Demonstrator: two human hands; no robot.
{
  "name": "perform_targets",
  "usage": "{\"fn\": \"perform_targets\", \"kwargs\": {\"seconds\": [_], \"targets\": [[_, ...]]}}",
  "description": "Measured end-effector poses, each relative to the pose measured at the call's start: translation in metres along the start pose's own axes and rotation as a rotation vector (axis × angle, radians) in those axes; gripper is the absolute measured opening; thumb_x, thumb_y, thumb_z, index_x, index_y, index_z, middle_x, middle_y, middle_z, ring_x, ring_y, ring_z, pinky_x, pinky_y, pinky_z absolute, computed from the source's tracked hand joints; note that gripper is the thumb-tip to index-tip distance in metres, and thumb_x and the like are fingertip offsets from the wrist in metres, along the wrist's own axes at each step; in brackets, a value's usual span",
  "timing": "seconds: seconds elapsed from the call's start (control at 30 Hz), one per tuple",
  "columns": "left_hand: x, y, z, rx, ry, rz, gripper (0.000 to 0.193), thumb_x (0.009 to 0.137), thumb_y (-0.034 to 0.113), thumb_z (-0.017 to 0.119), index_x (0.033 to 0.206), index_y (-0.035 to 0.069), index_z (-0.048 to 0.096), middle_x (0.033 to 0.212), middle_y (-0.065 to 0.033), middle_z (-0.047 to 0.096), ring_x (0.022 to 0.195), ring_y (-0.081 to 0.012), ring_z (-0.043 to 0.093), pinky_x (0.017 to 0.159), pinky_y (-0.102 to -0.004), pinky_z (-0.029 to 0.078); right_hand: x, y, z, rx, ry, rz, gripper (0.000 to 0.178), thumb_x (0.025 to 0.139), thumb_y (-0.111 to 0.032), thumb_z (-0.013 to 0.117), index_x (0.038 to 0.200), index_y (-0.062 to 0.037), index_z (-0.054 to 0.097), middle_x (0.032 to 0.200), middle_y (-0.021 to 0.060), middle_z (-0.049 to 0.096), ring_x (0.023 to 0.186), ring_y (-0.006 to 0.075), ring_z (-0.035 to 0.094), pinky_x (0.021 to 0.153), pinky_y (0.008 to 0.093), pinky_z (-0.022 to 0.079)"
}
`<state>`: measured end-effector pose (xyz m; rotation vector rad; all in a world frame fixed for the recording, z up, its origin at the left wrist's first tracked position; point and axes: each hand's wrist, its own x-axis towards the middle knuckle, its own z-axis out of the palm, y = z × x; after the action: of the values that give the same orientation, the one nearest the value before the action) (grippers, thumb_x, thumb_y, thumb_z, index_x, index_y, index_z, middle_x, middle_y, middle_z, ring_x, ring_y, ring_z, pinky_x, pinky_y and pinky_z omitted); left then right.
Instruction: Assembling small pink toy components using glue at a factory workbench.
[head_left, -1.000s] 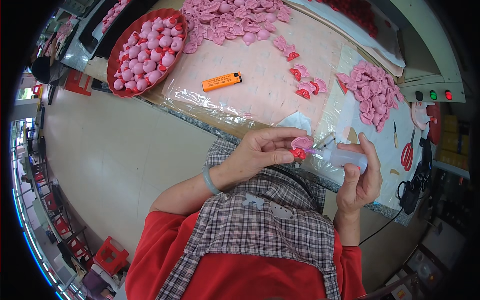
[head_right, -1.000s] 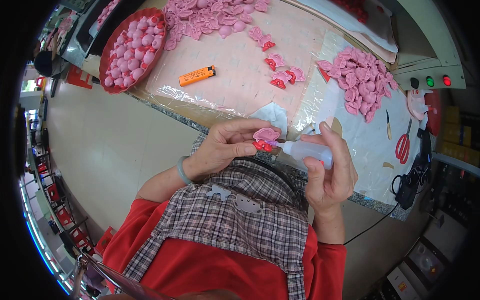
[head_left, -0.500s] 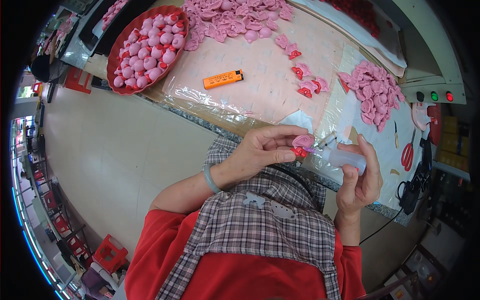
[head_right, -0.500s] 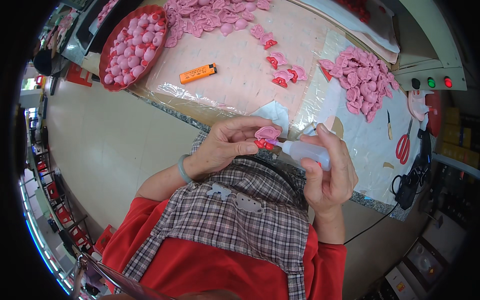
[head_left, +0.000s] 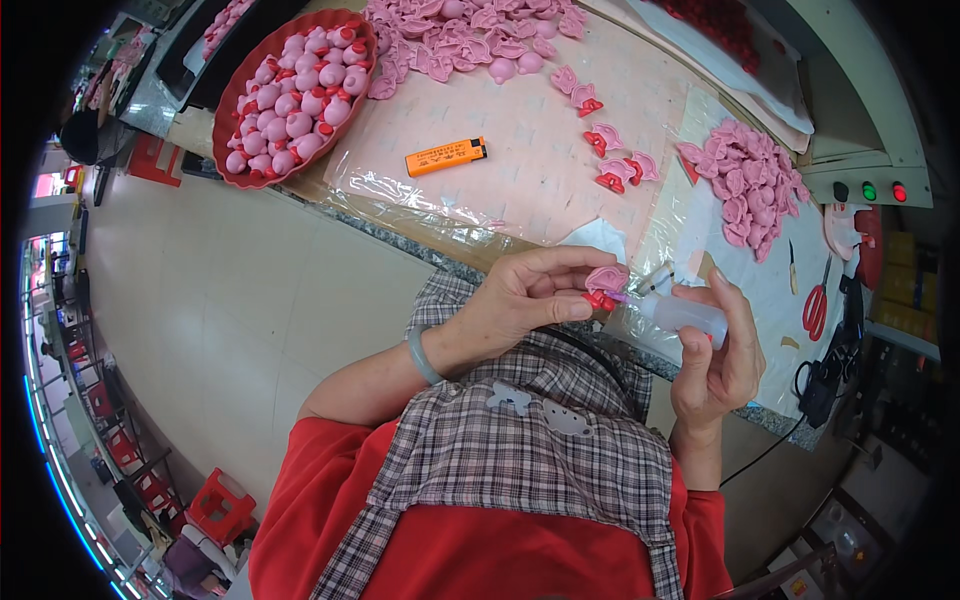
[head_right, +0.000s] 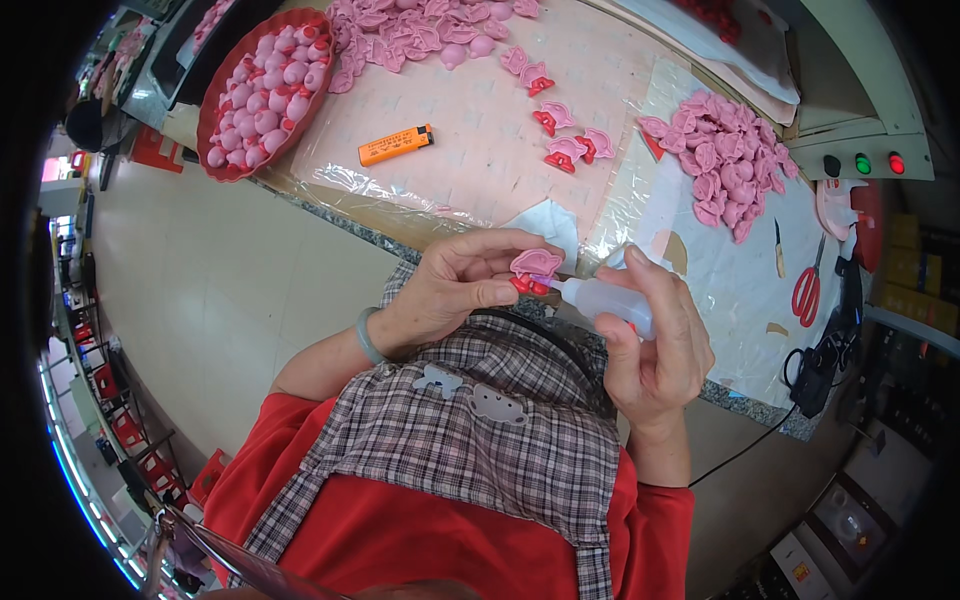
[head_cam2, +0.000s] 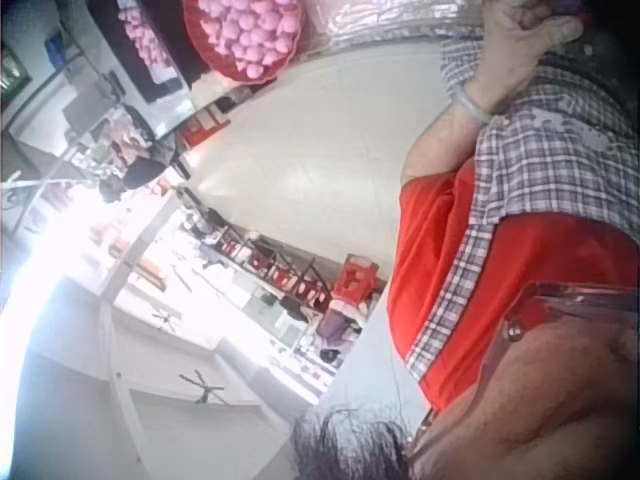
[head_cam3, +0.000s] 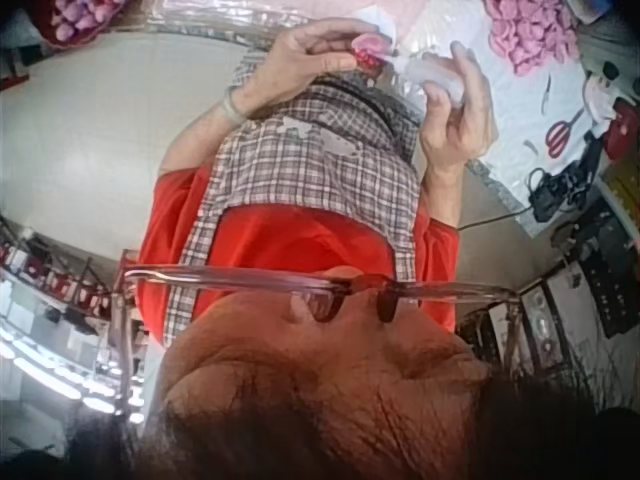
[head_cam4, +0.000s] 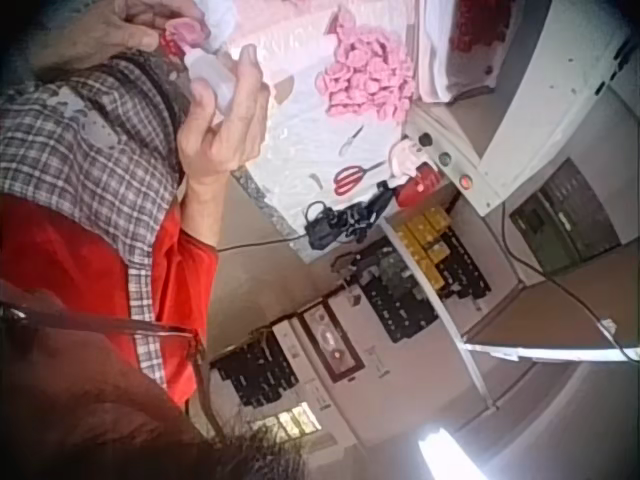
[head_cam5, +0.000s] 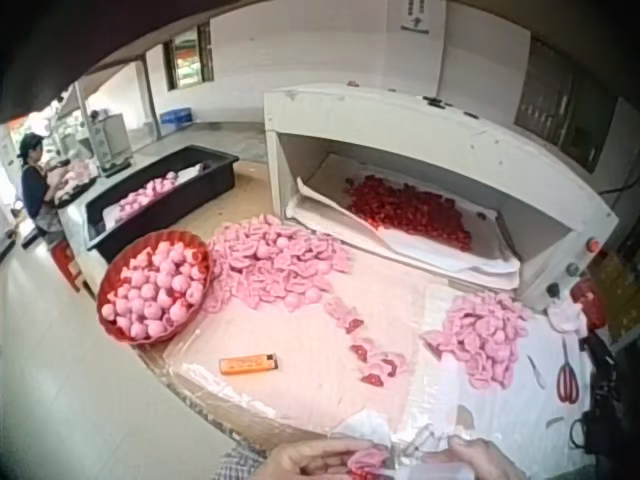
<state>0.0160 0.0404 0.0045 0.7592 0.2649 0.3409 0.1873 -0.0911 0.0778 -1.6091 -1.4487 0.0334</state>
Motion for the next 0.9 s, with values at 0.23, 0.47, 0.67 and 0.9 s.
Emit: {"fn": "perform_targets", "kwargs": {"seconds": [0.23,0.47,0.67,0.9], "targets": [[-0.0003,-0.0001,-0.0001,-0.003,-0.006,-0.011,0.050,0.090,0.002,0.067,0.137,0.000,0.051,0.137,-0.0151,0.056,0.128,-0.0224,0.054,0.109,-0.0361,0.044,0.0009,-0.0004,0.0006,-0.007,0.005,-0.011,0.045,0.095,-0.025,0.066,0.124,0.0078,0.057,0.094,0.0211,0.069,0.079,0.0284,0.071,0.067,0.0342,0.056],[0.0003,-0.0026,0.0009,0.014,-0.004,0.025,0.049,0.091,0.004,0.068,0.137,0.001,0.052,0.127,-0.0085,0.062,0.115,-0.0149,0.060,0.098,-0.0286,0.050,0.0003,0.0001,0.0014,-0.008,-0.009,-0.004,0.045,0.095,-0.025,0.066,0.124,0.0076,0.057,0.094,0.0210,0.069,0.079,0.0287,0.071,0.066,0.0343,0.056],[-0.0001,-0.0029,-0.0021,0.005,-0.010,-0.022,0.050,0.090,0.005,0.069,0.137,0.000,0.051,0.136,-0.0141,0.057,0.127,-0.0214,0.055,0.108,-0.0357,0.044,-0.0021,0.0025,0.0012,0.020,0.010,0.007,0.044,0.095,-0.025,0.066,0.124,0.0076,0.057,0.095,0.0211,0.069,0.079,0.0289,0.072,0.067,0.0344,0.057],[-0.0007,-0.0047,-0.0017,0.008,-0.007,-0.016,0.049,0.091,0.004,0.068,0.137,0.001,0.052,0.131,-0.0105,0.060,0.120,-0.0171,0.058,0.103,-0.0312,0.048,-0.0030,0.0042,0.0031,0.023,0.017,-0.013,0.044,0.094,-0.023,0.067,0.124,0.0074,0.057,0.096,0.0206,0.069,0.079,0.0290,0.071,0.067,0.0348,0.057]]}}
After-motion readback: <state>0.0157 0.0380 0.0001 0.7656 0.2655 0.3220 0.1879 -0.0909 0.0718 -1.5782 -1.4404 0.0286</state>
